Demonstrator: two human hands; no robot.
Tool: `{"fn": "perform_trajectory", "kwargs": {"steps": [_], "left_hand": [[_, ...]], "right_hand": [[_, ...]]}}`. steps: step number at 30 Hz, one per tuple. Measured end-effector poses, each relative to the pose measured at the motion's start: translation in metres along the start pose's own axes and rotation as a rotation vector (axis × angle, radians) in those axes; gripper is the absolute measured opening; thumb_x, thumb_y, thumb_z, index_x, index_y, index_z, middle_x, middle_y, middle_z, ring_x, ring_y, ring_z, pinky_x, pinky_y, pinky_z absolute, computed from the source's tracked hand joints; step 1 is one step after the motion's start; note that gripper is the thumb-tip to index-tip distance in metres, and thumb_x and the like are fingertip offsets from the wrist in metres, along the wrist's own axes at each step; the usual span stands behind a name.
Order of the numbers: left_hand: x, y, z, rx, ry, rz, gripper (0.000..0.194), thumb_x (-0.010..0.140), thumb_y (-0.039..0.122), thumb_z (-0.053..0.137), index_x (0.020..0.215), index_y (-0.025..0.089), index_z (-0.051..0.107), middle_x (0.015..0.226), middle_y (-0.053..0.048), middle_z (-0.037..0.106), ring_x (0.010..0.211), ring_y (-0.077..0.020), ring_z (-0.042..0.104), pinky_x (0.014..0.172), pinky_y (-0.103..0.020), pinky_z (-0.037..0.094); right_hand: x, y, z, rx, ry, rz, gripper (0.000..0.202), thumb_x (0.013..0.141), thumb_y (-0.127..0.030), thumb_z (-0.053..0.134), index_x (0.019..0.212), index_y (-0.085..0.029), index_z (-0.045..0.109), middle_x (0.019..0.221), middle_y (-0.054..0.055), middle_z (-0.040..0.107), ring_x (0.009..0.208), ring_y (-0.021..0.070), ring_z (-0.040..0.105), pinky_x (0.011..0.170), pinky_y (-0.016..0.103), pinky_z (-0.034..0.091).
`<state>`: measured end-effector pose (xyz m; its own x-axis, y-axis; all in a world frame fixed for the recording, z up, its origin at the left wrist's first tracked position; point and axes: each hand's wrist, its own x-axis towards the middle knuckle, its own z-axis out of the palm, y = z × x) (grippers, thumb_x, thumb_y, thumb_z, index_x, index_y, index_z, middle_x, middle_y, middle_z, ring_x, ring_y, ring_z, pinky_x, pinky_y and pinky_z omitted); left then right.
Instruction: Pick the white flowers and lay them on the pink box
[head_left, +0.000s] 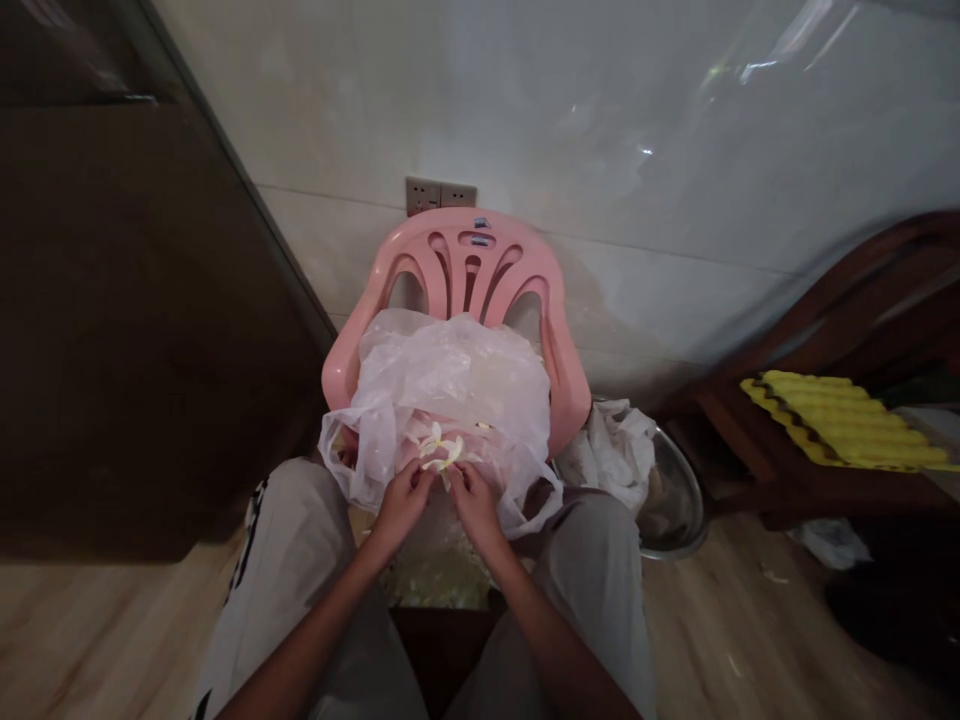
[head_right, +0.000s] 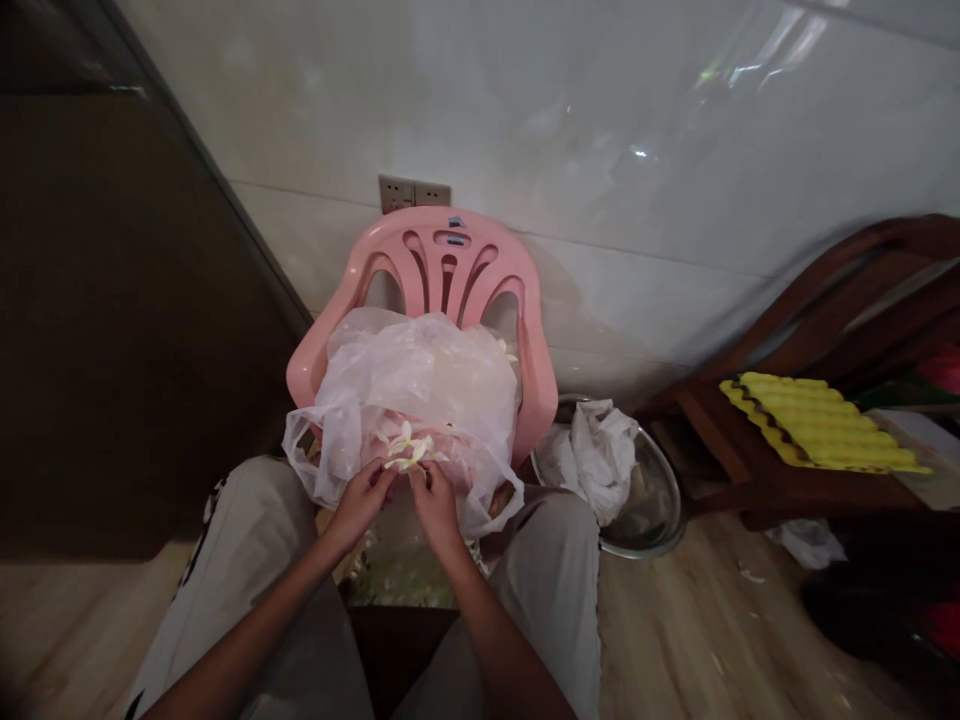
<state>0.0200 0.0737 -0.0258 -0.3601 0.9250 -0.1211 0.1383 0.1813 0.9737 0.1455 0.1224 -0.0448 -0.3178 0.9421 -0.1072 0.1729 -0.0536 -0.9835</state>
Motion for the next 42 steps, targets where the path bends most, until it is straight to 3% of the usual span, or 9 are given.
{"fn": "perform_trajectory", "kwargs": {"steps": [4, 8, 12, 20, 26, 30, 34, 42], "left_hand": [[0.001, 0.002, 0.0, -0.033, -0.004, 0.01, 0.029, 0.087, 0.048, 0.05, 0.073, 0.022, 0.05, 0.054, 0.007, 0.044, 0.05, -0.0127, 0.044, 0.051, -0.024, 0.034], [-0.001, 0.005, -0.001, -0.024, -0.036, 0.032, 0.029, 0.086, 0.047, 0.05, 0.072, 0.022, 0.05, 0.055, 0.007, 0.045, 0.051, -0.0129, 0.045, 0.052, -0.024, 0.034], [-0.001, 0.005, -0.006, 0.099, 0.015, 0.07, 0.028, 0.084, 0.046, 0.054, 0.071, 0.021, 0.055, 0.057, 0.005, 0.05, 0.058, -0.0147, 0.049, 0.057, -0.024, 0.035], [0.006, -0.001, -0.011, 0.088, 0.033, -0.012, 0.036, 0.081, 0.054, 0.054, 0.074, 0.019, 0.06, 0.062, 0.003, 0.053, 0.06, -0.0163, 0.051, 0.056, -0.025, 0.037], [0.003, 0.002, -0.007, 0.069, 0.004, -0.033, 0.036, 0.083, 0.054, 0.052, 0.07, 0.02, 0.055, 0.057, 0.005, 0.047, 0.056, -0.0149, 0.048, 0.054, -0.025, 0.036], [0.002, -0.002, -0.003, 0.038, -0.058, -0.009, 0.039, 0.085, 0.054, 0.05, 0.067, 0.02, 0.055, 0.057, 0.004, 0.047, 0.055, -0.0143, 0.047, 0.054, -0.025, 0.036], [0.003, -0.008, 0.004, -0.031, -0.124, -0.033, 0.04, 0.084, 0.056, 0.05, 0.066, 0.02, 0.051, 0.058, 0.005, 0.046, 0.053, -0.0131, 0.045, 0.051, -0.025, 0.037], [0.005, -0.01, 0.006, -0.087, -0.091, -0.025, 0.041, 0.084, 0.061, 0.05, 0.07, 0.022, 0.048, 0.058, 0.005, 0.05, 0.055, -0.0138, 0.048, 0.054, -0.026, 0.04]], "right_hand": [[-0.001, -0.003, 0.0, 0.096, -0.09, 0.1, 0.039, 0.088, -0.058, 0.048, 0.074, -0.022, 0.053, 0.048, -0.008, 0.041, 0.039, 0.0105, 0.038, 0.038, 0.023, 0.031], [0.001, -0.001, -0.005, 0.089, -0.079, 0.086, 0.044, 0.088, -0.062, 0.045, 0.069, -0.023, 0.048, 0.043, -0.01, 0.036, 0.034, 0.0091, 0.035, 0.036, 0.023, 0.027], [0.006, 0.004, -0.011, 0.098, -0.113, 0.089, 0.042, 0.087, -0.061, 0.047, 0.071, -0.022, 0.05, 0.042, -0.011, 0.035, 0.032, 0.0091, 0.036, 0.034, 0.022, 0.026], [0.007, -0.011, -0.024, 0.157, -0.356, 0.062, 0.039, 0.088, -0.058, 0.049, 0.091, -0.02, 0.06, 0.053, -0.008, 0.047, 0.041, 0.0099, 0.043, 0.042, 0.022, 0.031], [0.005, -0.017, -0.033, 0.139, -0.42, 0.002, 0.038, 0.09, -0.055, 0.05, 0.094, -0.02, 0.064, 0.062, -0.004, 0.052, 0.051, 0.0108, 0.047, 0.047, 0.022, 0.034], [0.006, -0.014, -0.029, 0.109, -0.418, -0.008, 0.041, 0.089, -0.059, 0.049, 0.081, -0.021, 0.061, 0.058, -0.004, 0.05, 0.05, 0.0112, 0.046, 0.047, 0.023, 0.034], [0.007, -0.006, -0.016, 0.075, -0.333, -0.009, 0.048, 0.087, -0.066, 0.047, 0.067, -0.022, 0.051, 0.054, -0.005, 0.047, 0.047, 0.0109, 0.043, 0.047, 0.024, 0.035], [0.01, 0.006, 0.0, 0.17, -0.281, 0.067, 0.044, 0.087, -0.065, 0.042, 0.07, -0.024, 0.048, 0.051, -0.005, 0.047, 0.045, 0.0124, 0.044, 0.045, 0.025, 0.036]]}}
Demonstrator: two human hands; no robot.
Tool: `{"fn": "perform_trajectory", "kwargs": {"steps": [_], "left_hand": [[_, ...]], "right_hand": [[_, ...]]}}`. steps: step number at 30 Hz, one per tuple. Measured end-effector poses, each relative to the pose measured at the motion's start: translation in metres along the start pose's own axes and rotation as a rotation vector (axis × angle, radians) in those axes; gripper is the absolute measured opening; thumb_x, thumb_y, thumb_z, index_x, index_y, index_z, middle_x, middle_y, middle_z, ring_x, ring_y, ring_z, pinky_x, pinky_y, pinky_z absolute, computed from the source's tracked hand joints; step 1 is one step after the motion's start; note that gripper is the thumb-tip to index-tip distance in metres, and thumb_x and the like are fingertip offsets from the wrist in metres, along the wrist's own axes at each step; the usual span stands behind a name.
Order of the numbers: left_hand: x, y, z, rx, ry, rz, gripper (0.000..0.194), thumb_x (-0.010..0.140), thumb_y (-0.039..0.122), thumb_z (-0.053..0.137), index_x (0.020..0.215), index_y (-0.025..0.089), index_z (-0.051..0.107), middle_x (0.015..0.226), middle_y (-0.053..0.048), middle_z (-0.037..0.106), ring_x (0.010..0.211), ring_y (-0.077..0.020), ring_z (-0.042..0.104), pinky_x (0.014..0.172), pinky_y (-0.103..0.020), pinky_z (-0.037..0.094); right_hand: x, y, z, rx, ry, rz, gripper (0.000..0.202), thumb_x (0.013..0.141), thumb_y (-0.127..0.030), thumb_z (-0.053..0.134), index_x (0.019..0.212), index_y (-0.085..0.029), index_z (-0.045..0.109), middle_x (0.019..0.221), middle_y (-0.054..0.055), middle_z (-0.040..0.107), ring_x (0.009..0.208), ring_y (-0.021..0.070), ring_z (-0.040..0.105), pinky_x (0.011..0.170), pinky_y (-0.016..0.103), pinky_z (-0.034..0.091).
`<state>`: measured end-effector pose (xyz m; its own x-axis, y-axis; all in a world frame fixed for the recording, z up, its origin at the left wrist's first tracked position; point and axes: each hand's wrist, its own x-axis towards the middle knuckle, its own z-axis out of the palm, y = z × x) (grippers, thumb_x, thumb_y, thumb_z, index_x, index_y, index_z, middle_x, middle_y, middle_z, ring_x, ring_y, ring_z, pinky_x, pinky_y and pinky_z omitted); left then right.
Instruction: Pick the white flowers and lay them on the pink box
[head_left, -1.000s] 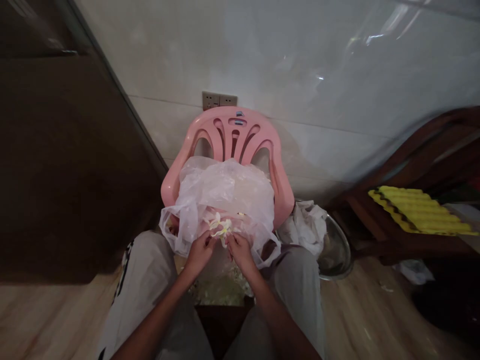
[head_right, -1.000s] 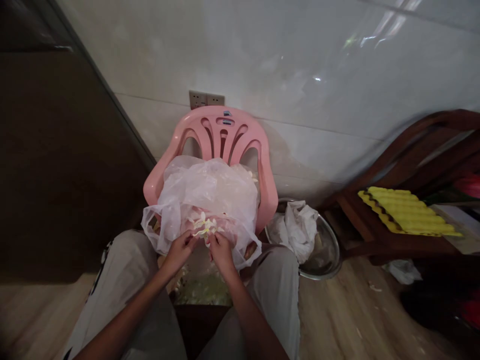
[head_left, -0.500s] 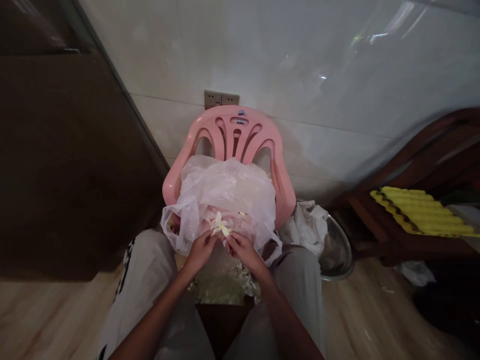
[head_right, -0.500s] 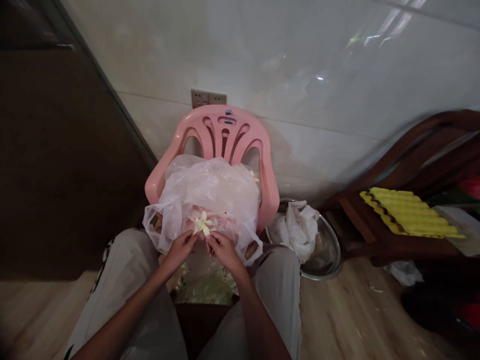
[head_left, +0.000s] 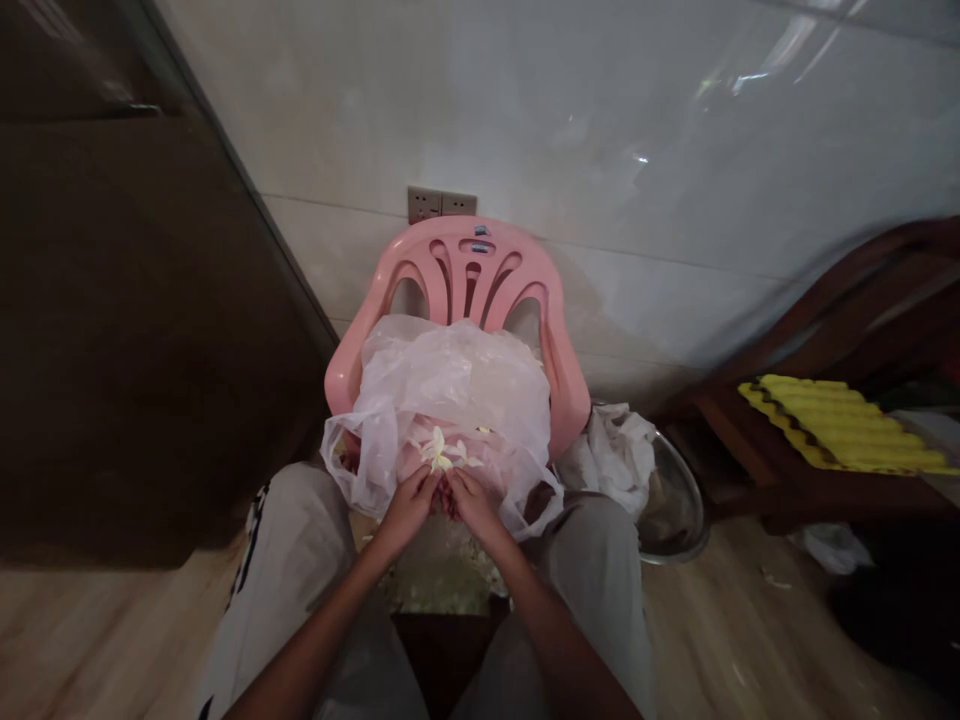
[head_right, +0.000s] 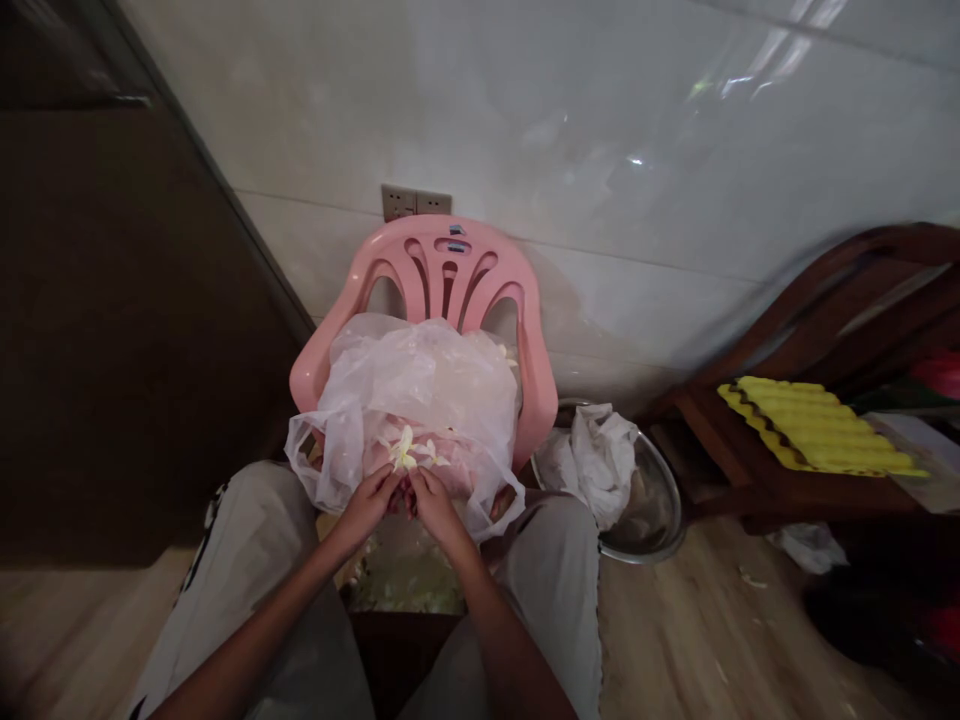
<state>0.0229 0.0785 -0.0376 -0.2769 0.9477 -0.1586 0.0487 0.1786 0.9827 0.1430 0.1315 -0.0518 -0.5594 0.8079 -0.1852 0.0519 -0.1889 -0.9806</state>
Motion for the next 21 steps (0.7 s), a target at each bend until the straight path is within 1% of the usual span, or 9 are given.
{"fn": "perform_trajectory", "kwargs": {"steps": [4, 7, 11, 15, 16, 18, 21], "left_hand": [[-0.001, -0.004, 0.0, 0.028, -0.01, 0.002, 0.04, 0.086, 0.058, 0.048, 0.072, 0.022, 0.051, 0.057, 0.005, 0.051, 0.053, -0.0143, 0.048, 0.053, -0.026, 0.039], [-0.001, -0.006, -0.001, 0.042, -0.019, 0.01, 0.038, 0.087, 0.057, 0.048, 0.071, 0.022, 0.052, 0.057, 0.005, 0.05, 0.051, -0.0141, 0.047, 0.052, -0.027, 0.038], [0.0, -0.007, -0.003, 0.052, 0.006, 0.012, 0.04, 0.087, 0.058, 0.046, 0.069, 0.022, 0.051, 0.057, 0.006, 0.048, 0.049, -0.0133, 0.046, 0.052, -0.027, 0.038], [0.002, -0.006, -0.004, 0.068, 0.041, -0.018, 0.043, 0.086, 0.06, 0.046, 0.068, 0.021, 0.053, 0.054, 0.006, 0.048, 0.05, -0.0138, 0.047, 0.052, -0.027, 0.038], [0.003, -0.005, -0.004, 0.05, 0.043, -0.038, 0.045, 0.084, 0.062, 0.047, 0.067, 0.021, 0.054, 0.054, 0.005, 0.05, 0.05, -0.0142, 0.049, 0.053, -0.027, 0.039], [0.004, -0.002, -0.005, -0.032, 0.03, -0.128, 0.05, 0.079, 0.067, 0.05, 0.067, 0.019, 0.057, 0.054, 0.003, 0.055, 0.052, -0.0151, 0.052, 0.054, -0.028, 0.042], [0.003, 0.008, -0.008, -0.196, -0.001, -0.282, 0.054, 0.073, 0.07, 0.057, 0.074, 0.017, 0.064, 0.063, -0.002, 0.066, 0.058, -0.0169, 0.06, 0.059, -0.029, 0.048]], "right_hand": [[-0.001, -0.003, -0.003, 0.0, -0.001, 0.013, 0.039, 0.087, -0.056, 0.043, 0.065, -0.024, 0.049, 0.05, -0.005, 0.047, 0.046, 0.0132, 0.045, 0.046, 0.025, 0.037], [-0.002, -0.006, -0.004, -0.03, -0.001, 0.031, 0.035, 0.086, -0.05, 0.045, 0.062, -0.024, 0.049, 0.05, -0.005, 0.046, 0.045, 0.0124, 0.044, 0.045, 0.025, 0.036], [-0.004, -0.011, -0.006, -0.039, -0.018, 0.025, 0.027, 0.082, -0.042, 0.047, 0.062, -0.023, 0.05, 0.05, -0.005, 0.046, 0.043, 0.011, 0.042, 0.045, 0.024, 0.034], [-0.005, -0.016, -0.005, -0.022, -0.021, 0.021, 0.023, 0.081, -0.041, 0.047, 0.066, -0.023, 0.052, 0.051, -0.005, 0.047, 0.044, 0.0107, 0.042, 0.045, 0.023, 0.032], [-0.006, -0.018, -0.004, -0.024, -0.024, 0.017, 0.024, 0.081, -0.041, 0.046, 0.067, -0.023, 0.053, 0.052, -0.005, 0.047, 0.045, 0.0108, 0.043, 0.045, 0.023, 0.032], [-0.008, -0.021, -0.003, -0.019, -0.038, 0.001, 0.026, 0.083, -0.043, 0.046, 0.068, -0.022, 0.054, 0.052, -0.005, 0.048, 0.045, 0.0109, 0.043, 0.045, 0.023, 0.032], [-0.012, -0.026, -0.002, 0.019, -0.057, -0.032, 0.028, 0.084, -0.043, 0.047, 0.068, -0.022, 0.055, 0.053, -0.005, 0.049, 0.045, 0.0107, 0.042, 0.046, 0.023, 0.031]]}}
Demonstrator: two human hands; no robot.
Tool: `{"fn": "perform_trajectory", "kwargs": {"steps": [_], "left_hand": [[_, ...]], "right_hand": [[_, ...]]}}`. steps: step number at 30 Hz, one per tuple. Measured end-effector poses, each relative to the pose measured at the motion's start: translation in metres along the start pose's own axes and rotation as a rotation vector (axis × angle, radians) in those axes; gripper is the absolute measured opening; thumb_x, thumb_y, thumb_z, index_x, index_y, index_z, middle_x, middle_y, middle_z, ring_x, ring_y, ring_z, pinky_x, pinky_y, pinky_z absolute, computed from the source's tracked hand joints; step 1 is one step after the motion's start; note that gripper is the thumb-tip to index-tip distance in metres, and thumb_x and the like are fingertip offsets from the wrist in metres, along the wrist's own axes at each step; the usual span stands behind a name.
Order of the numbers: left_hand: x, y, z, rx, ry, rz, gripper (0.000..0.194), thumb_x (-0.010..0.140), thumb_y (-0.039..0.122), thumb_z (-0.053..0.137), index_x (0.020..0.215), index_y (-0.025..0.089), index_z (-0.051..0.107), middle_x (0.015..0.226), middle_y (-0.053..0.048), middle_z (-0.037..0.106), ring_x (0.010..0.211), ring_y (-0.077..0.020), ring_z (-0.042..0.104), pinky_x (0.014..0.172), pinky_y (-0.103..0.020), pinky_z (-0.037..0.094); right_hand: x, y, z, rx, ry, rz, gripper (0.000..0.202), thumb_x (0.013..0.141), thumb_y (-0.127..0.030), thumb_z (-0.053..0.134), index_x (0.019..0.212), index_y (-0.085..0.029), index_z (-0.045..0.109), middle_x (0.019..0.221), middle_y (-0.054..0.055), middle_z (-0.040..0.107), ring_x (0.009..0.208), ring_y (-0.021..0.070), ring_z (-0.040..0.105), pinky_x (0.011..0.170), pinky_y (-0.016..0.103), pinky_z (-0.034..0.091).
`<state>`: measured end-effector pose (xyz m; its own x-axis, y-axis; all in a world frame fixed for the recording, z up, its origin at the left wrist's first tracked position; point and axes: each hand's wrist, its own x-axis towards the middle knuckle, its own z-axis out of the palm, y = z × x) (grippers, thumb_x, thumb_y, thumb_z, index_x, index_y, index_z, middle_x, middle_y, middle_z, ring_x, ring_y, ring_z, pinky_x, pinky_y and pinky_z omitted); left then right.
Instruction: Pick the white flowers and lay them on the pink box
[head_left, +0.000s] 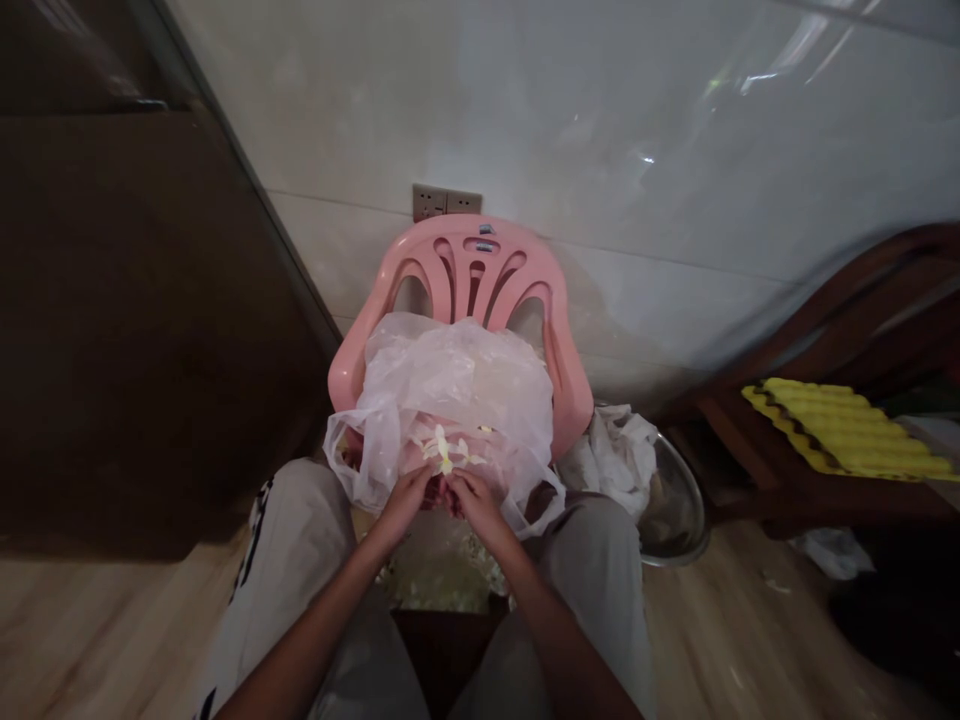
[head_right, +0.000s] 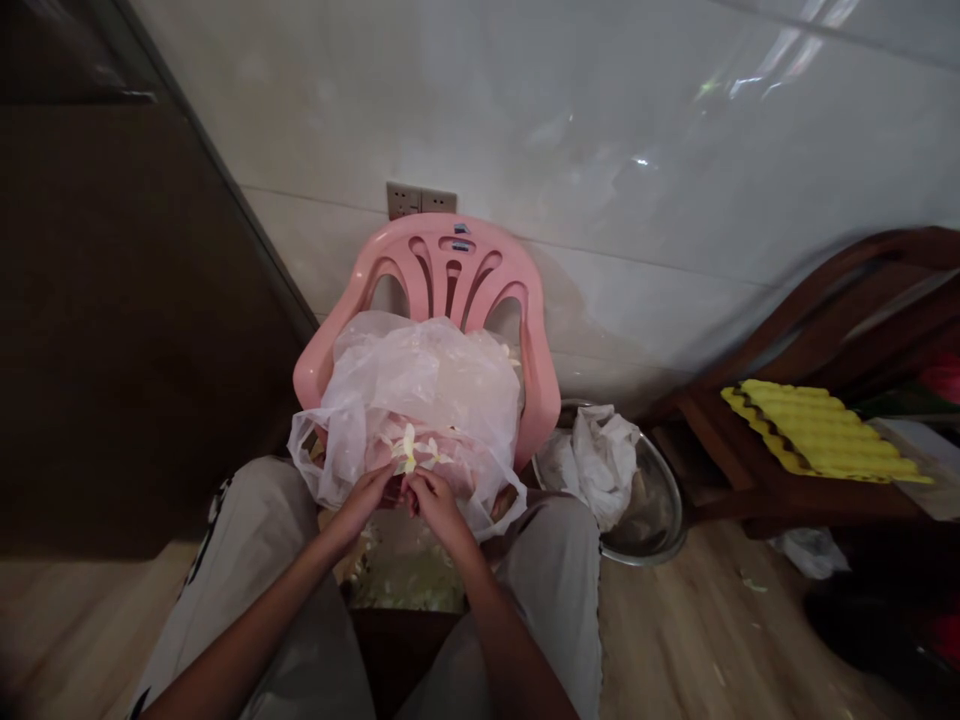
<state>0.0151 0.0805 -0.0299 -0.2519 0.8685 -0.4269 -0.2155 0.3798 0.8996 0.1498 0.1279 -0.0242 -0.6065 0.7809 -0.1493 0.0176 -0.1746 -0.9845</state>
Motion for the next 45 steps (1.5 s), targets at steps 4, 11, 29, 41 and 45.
{"fn": "perform_trajectory", "kwargs": {"steps": [4, 11, 29, 41, 45], "left_hand": [[-0.007, 0.011, -0.003, -0.129, -0.012, -0.053, 0.052, 0.069, 0.062, 0.067, 0.09, 0.015, 0.071, 0.08, -0.007, 0.074, 0.076, -0.0203, 0.068, 0.071, -0.031, 0.051], [-0.012, 0.018, 0.0, -0.078, -0.092, -0.072, 0.049, 0.068, 0.063, 0.068, 0.082, 0.016, 0.069, 0.082, -0.005, 0.073, 0.081, -0.0213, 0.067, 0.075, -0.032, 0.051], [-0.004, 0.006, 0.005, 0.047, -0.115, 0.232, 0.045, 0.079, 0.061, 0.06, 0.08, 0.017, 0.067, 0.056, 0.002, 0.06, 0.047, -0.0146, 0.055, 0.045, -0.026, 0.044], [-0.012, 0.006, 0.012, 0.139, -0.046, 0.36, 0.043, 0.089, 0.055, 0.049, 0.085, 0.016, 0.067, 0.059, 0.003, 0.055, 0.055, -0.0143, 0.051, 0.057, -0.025, 0.042], [-0.008, 0.003, 0.015, 0.126, -0.003, 0.367, 0.041, 0.087, 0.054, 0.052, 0.066, 0.019, 0.054, 0.057, 0.005, 0.049, 0.057, -0.0133, 0.048, 0.059, -0.025, 0.04]], "right_hand": [[-0.001, -0.002, -0.001, 0.031, 0.015, -0.008, 0.027, 0.086, -0.042, 0.048, 0.071, -0.022, 0.058, 0.055, -0.004, 0.048, 0.046, 0.0112, 0.044, 0.046, 0.023, 0.031], [0.001, 0.004, -0.002, 0.034, -0.004, 0.022, 0.025, 0.084, -0.041, 0.049, 0.073, -0.021, 0.057, 0.053, -0.005, 0.048, 0.045, 0.0104, 0.043, 0.046, 0.023, 0.032], [0.006, 0.023, 0.019, 0.184, 0.002, 0.129, 0.036, 0.078, -0.056, 0.055, 0.064, -0.024, 0.047, 0.04, -0.009, 0.043, 0.032, 0.009, 0.039, 0.034, 0.022, 0.03], [-0.009, 0.012, 0.015, 0.196, -0.062, 0.122, 0.045, 0.084, -0.066, 0.049, 0.072, -0.023, 0.044, 0.045, -0.008, 0.046, 0.032, 0.0095, 0.043, 0.035, 0.022, 0.027], [-0.008, 0.013, 0.011, 0.114, -0.028, 0.072, 0.04, 0.087, -0.062, 0.046, 0.074, -0.023, 0.045, 0.048, -0.009, 0.045, 0.034, 0.009, 0.042, 0.037, 0.023, 0.029]]}}
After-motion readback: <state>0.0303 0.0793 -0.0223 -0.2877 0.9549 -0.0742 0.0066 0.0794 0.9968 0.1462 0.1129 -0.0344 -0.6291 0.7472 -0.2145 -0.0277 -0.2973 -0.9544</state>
